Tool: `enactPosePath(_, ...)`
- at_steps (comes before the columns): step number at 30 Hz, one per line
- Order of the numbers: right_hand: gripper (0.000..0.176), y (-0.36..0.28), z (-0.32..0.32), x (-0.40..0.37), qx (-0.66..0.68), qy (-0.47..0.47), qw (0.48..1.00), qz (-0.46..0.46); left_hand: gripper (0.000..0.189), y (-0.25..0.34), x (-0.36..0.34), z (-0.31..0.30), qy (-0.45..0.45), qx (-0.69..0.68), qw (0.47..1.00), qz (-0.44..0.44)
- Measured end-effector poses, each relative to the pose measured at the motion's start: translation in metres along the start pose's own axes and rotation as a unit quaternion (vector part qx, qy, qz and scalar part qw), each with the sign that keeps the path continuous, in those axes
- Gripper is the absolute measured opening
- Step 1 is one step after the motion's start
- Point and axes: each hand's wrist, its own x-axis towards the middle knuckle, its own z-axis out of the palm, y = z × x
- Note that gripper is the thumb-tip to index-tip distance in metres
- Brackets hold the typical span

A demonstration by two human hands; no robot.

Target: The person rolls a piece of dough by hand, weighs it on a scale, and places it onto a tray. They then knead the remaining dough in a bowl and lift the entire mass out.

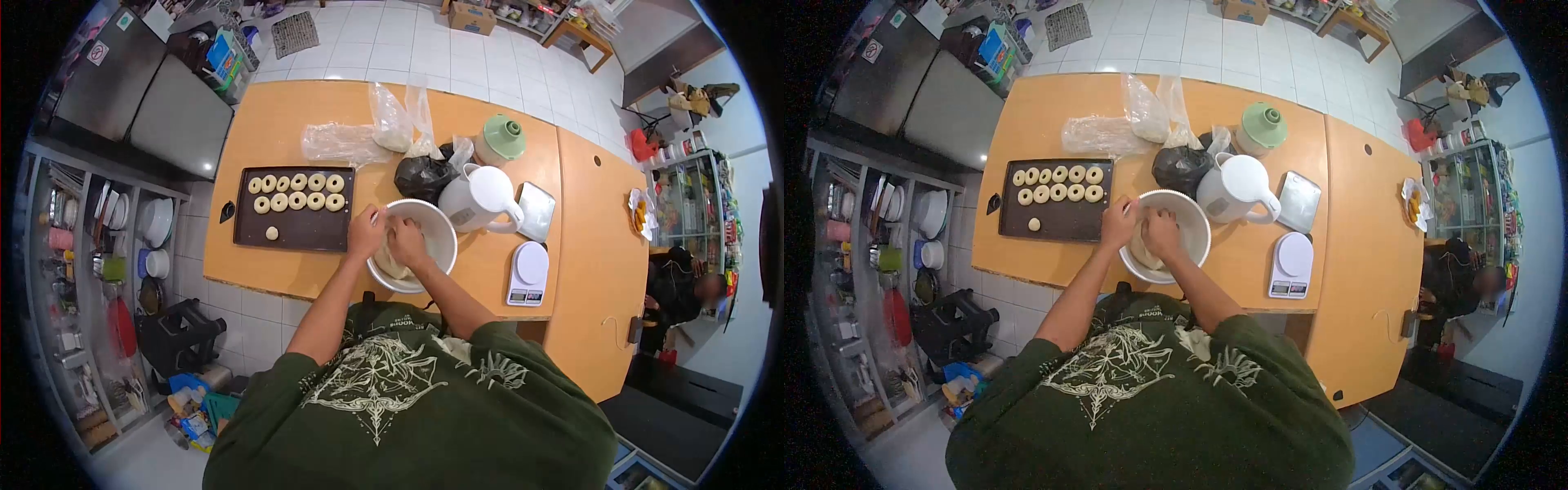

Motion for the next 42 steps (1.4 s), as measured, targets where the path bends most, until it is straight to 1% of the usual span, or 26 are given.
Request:
enactPosePath(1,0.026,-0.005,-0.014,-0.003,-0.021,-0.01,0.998,-0.059,0.037,-0.004,0.001,0.003,-0.004,0.001,1.0,0.001)
enactPosePath(2,0.026,-0.01,-0.028,-0.008,-0.021,-0.009,0.998,-0.055,0.038,-0.007,0.002,0.005,0.004,-0.01,1.0,0.007)
enactPosePath(4,0.022,-0.021,-0.06,-0.014,0.039,-0.084,0.992,-0.086,0.038,-0.009,0.004,0.007,0.011,-0.022,1.0,0.014)
enactPosePath(5,0.022,-0.028,-0.075,-0.015,0.038,-0.085,0.992,-0.084,0.039,-0.009,0.003,0.007,0.018,-0.022,0.999,0.021)
enactPosePath(7,0.019,-0.041,-0.098,-0.013,0.03,-0.238,0.97,-0.038,0.039,-0.009,0.0,0.005,0.021,-0.022,0.999,0.029)
enactPosePath(8,0.019,-0.034,-0.09,-0.017,0.028,-0.236,0.971,-0.037,0.039,-0.007,0.001,0.005,0.02,-0.015,0.999,0.028)
enactPosePath(10,0.021,-0.022,-0.067,-0.032,0.046,-0.144,0.982,-0.114,0.039,-0.007,0.001,0.007,0.019,-0.01,0.999,0.025)
enactPosePath(11,0.021,-0.018,-0.06,-0.034,0.045,-0.144,0.982,-0.116,0.038,-0.009,0.001,0.008,0.024,-0.017,0.999,0.031)
enactPosePath(13,0.027,-0.025,-0.055,-0.034,0.02,-0.108,0.993,-0.045,0.038,-0.005,0.003,0.002,0.032,-0.02,0.999,0.036)
enactPosePath(14,0.027,-0.028,-0.052,-0.038,0.021,-0.11,0.993,-0.045,0.038,-0.004,0.002,0.001,0.019,-0.017,1.0,0.016)
enactPosePath(16,0.034,-0.044,-0.06,-0.04,-0.117,0.023,0.988,-0.098,0.038,-0.004,0.001,0.004,0.005,-0.014,1.0,-0.003)
enactPosePath(17,0.034,-0.04,-0.06,-0.036,-0.117,0.023,0.988,-0.1,0.038,-0.004,0.002,0.004,0.01,-0.014,1.0,0.006)
enactPosePath(19,0.038,-0.034,-0.059,-0.032,-0.057,-0.194,0.978,-0.043,0.038,-0.006,0.0,0.004,0.013,-0.011,1.0,0.014)
enactPosePath(20,0.038,-0.034,-0.055,-0.029,-0.056,-0.193,0.979,-0.042,0.038,-0.007,0.001,0.004,0.011,-0.013,1.0,0.012)
enactPosePath(22,0.04,-0.047,-0.054,-0.016,-0.112,-0.292,0.95,0.015,0.038,-0.007,0.002,0.005,0.011,-0.017,1.0,0.014)
enactPosePath(25,0.035,-0.046,-0.034,-0.004,-0.132,-0.226,0.965,0.028,0.038,-0.007,0.002,0.003,0.004,-0.023,1.0,0.003)
enactPosePath(29,0.034,-0.011,0.005,0.012,-0.085,-0.199,0.976,-0.011,0.037,-0.003,0.001,0.001,-0.004,-0.025,1.0,0.01)
enactPosePath(31,0.032,-0.002,0.016,0.02,-0.043,-0.07,0.987,-0.134,0.036,-0.003,0.003,-0.001,-0.015,-0.016,1.0,0.008)
enactPosePath(32,0.032,0.003,0.021,0.022,-0.041,-0.072,0.987,-0.137,0.036,-0.002,0.004,-0.001,-0.019,-0.012,1.0,0.009)
enactPosePath(34,0.034,-0.005,0.01,0.024,-0.068,-0.074,0.992,-0.072,0.035,-0.006,-0.003,0.0,-0.029,-0.007,1.0,0.005)
enactPosePath(36,0.037,-0.004,0.012,0.029,-0.05,-0.034,0.995,-0.075,0.035,-0.008,0.002,0.002,-0.026,-0.035,0.999,0.024)
enactPosePath(38,0.04,0.002,0.019,0.028,0.023,-0.029,0.999,-0.012,0.036,-0.006,0.0,0.003,-0.023,-0.032,0.999,0.025)
enactPosePath(39,0.04,-0.001,-0.002,0.029,0.035,-0.067,0.997,-0.023,0.036,-0.006,0.001,0.002,-0.015,-0.028,0.999,0.026)
enactPosePath(40,0.04,0.025,0.012,0.033,0.034,-0.067,0.997,-0.019,0.036,-0.006,-0.002,0.002,-0.018,-0.029,0.999,0.025)
enactPosePath(41,0.04,0.066,0.047,0.044,0.288,-0.149,0.94,0.108,0.037,-0.005,0.0,0.002,-0.013,-0.023,0.999,0.032)
enactPosePath(42,0.04,0.092,0.065,0.048,0.516,-0.219,0.797,0.226,0.037,-0.005,0.001,0.001,-0.007,-0.016,0.999,0.037)
